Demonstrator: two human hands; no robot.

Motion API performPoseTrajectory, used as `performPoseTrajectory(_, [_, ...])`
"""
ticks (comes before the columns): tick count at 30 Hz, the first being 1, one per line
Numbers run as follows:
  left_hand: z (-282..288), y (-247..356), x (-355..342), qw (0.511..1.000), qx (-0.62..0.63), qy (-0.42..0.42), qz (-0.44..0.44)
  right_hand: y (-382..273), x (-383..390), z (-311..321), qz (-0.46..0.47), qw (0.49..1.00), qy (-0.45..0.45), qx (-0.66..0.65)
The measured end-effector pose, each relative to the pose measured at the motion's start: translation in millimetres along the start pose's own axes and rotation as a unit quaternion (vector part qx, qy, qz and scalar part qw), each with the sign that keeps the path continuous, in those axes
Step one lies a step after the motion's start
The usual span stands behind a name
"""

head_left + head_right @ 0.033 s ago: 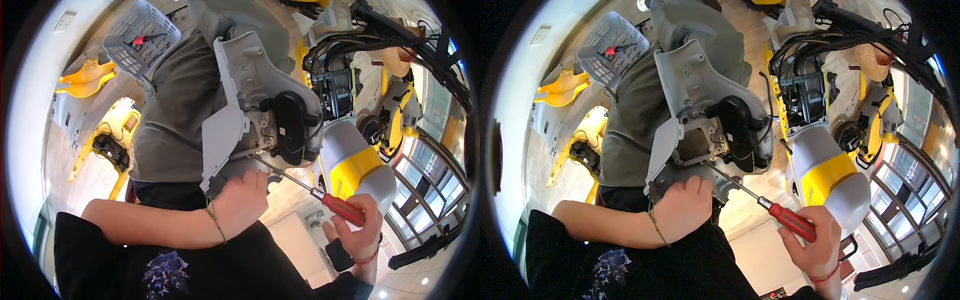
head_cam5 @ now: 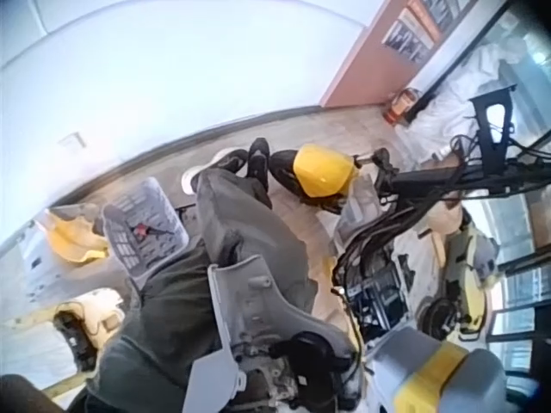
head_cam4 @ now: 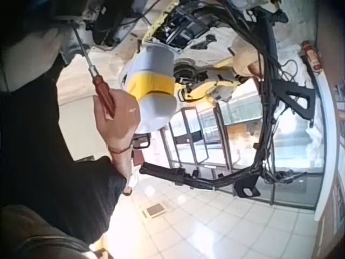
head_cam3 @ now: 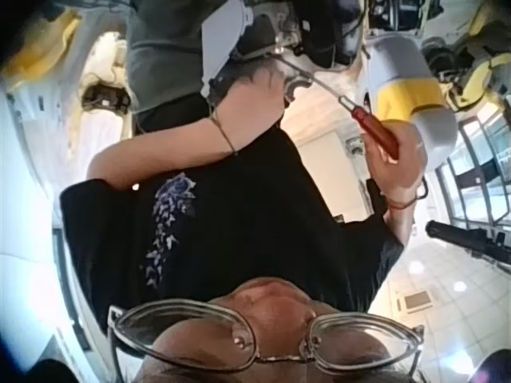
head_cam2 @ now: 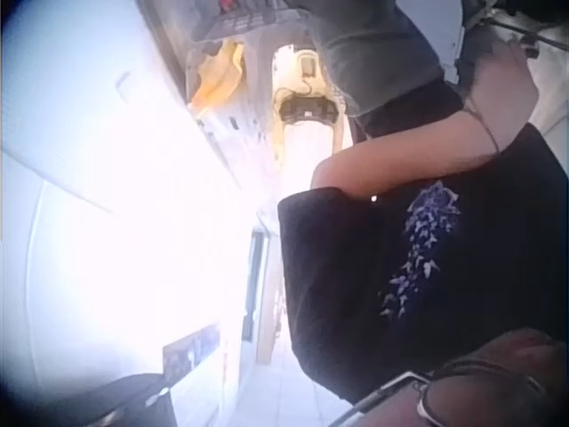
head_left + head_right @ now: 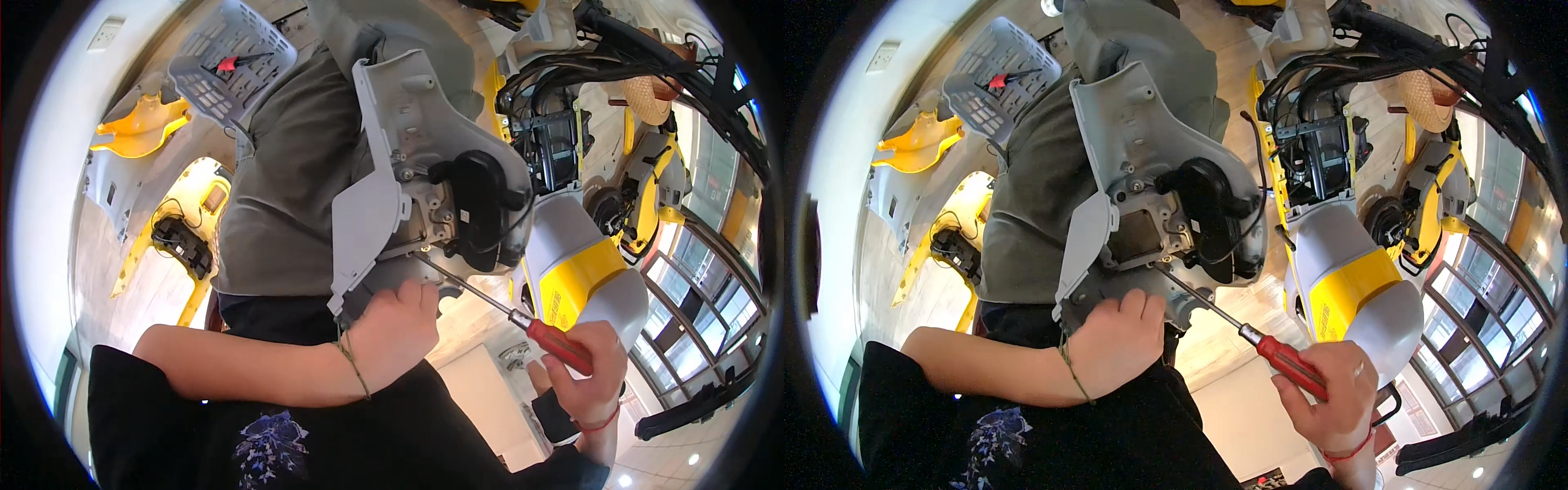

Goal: The recorder uses a screwdriver to remove screws and disassemble a plastic housing from a motorcycle.

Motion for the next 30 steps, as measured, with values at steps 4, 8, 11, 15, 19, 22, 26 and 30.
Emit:
performPoseTrajectory(4, [-9.0,-3.0,9.6,1.0,-0.024,-0.003,0.013,-3.7,-0.5,-19.6,0.103,0.994,-0.011,0.045])
performPoseTrajectory(8, [-10.9,-3.6,0.6,1.0,-0.015,-0.001,0.01,27.8,21.9,-29.7,-0.156,0.987,0.022,-0.029])
performPoseTrajectory(11, [-14.3,-8.2,-2.4,0.999,0.016,-0.025,0.027,56.5,34.1,-38.3,-0.41,0.9,-0.036,-0.146])
performPoseTrajectory(15, [-15.3,-14.5,-1.1,0.997,0.035,-0.039,0.048,34.0,13.4,-28.7,-0.262,0.952,-0.047,-0.153])
performPoseTrajectory(19, [-10.6,-12.6,-6.1,0.997,0.066,-0.029,0.033,-8.1,-1.3,-7.1,0.158,0.981,-0.02,0.106])
performPoseTrajectory(22, [-14.0,-18.8,-1.0,0.997,0.046,-0.04,0.051,11.9,2.3,-22.3,0.053,0.997,-0.017,0.053])
performPoseTrajectory(26, [-10.9,-16.5,-3.9,0.997,0.035,-0.055,0.04,53.4,12.2,-30.8,-0.282,0.957,-0.017,-0.067])
performPoseTrajectory(30, [-10.9,-18.3,-4.5,0.997,0.051,-0.04,0.04,49.5,13.9,-30.2,-0.421,0.887,-0.072,-0.173])
Point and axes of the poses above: each hand's wrist, its own x-axis away from the middle knuckle, its own z-axis out of the back of the hand, y = z × x, the point moved 7 cm from there along -x, towards the middle knuckle, and after that the axes turned 14 degrees about y, right-handed, at the moved point
